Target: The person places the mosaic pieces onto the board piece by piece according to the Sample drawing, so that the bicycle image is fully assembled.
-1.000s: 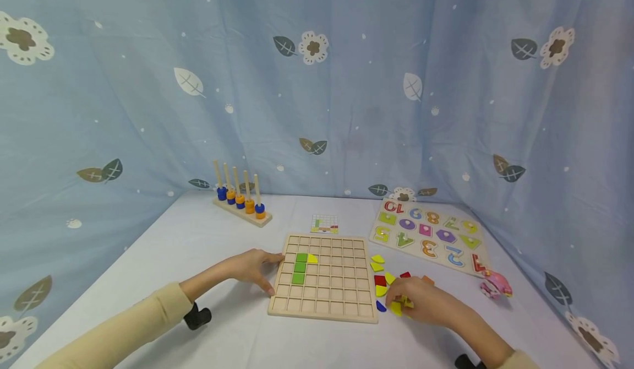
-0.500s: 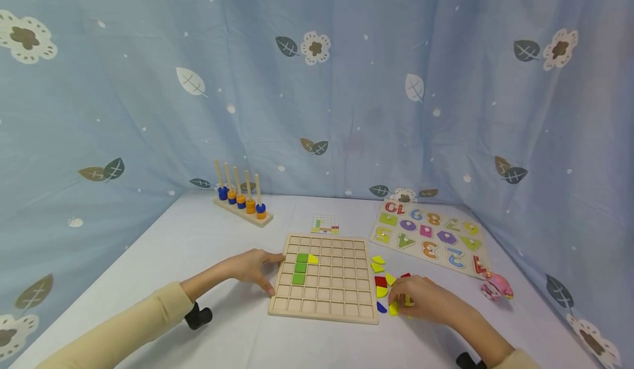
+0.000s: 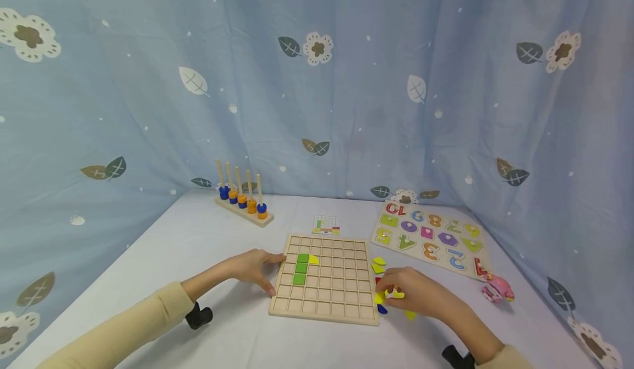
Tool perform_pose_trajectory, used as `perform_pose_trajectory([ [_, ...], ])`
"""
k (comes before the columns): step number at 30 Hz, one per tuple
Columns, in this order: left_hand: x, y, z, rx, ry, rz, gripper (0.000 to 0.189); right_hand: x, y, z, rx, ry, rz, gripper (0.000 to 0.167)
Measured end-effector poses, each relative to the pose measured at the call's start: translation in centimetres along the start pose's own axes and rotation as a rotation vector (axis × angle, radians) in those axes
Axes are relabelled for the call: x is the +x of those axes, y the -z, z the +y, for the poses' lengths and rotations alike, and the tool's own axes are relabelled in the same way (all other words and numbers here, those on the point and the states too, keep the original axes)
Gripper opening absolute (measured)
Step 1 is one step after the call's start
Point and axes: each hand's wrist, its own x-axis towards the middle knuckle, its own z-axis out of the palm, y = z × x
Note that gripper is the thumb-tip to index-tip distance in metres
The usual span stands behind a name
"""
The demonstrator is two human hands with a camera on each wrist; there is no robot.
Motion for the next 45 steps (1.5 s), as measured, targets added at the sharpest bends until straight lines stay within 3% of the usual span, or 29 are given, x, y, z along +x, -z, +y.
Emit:
perform_pose_trajectory([
  [13, -0.1, 0.0, -0.2, -0.004, -0.001, -0.003, 0.087, 4.6, -0.9, -3.1, 0.005, 0.100, 0.068, 0.017],
  [26, -0.1, -0.1, -0.2, -0.012, -0.006, 0.001, 0.087, 9.7, -2.7, -5.3, 0.025, 0.100, 0.112, 0.014],
  [45, -0.2, 0.0, -0.4, -0.030, -0.046, 0.004, 0.085, 15.4, -5.5, -7.3, 0.077, 0.104, -0.001, 0.011],
])
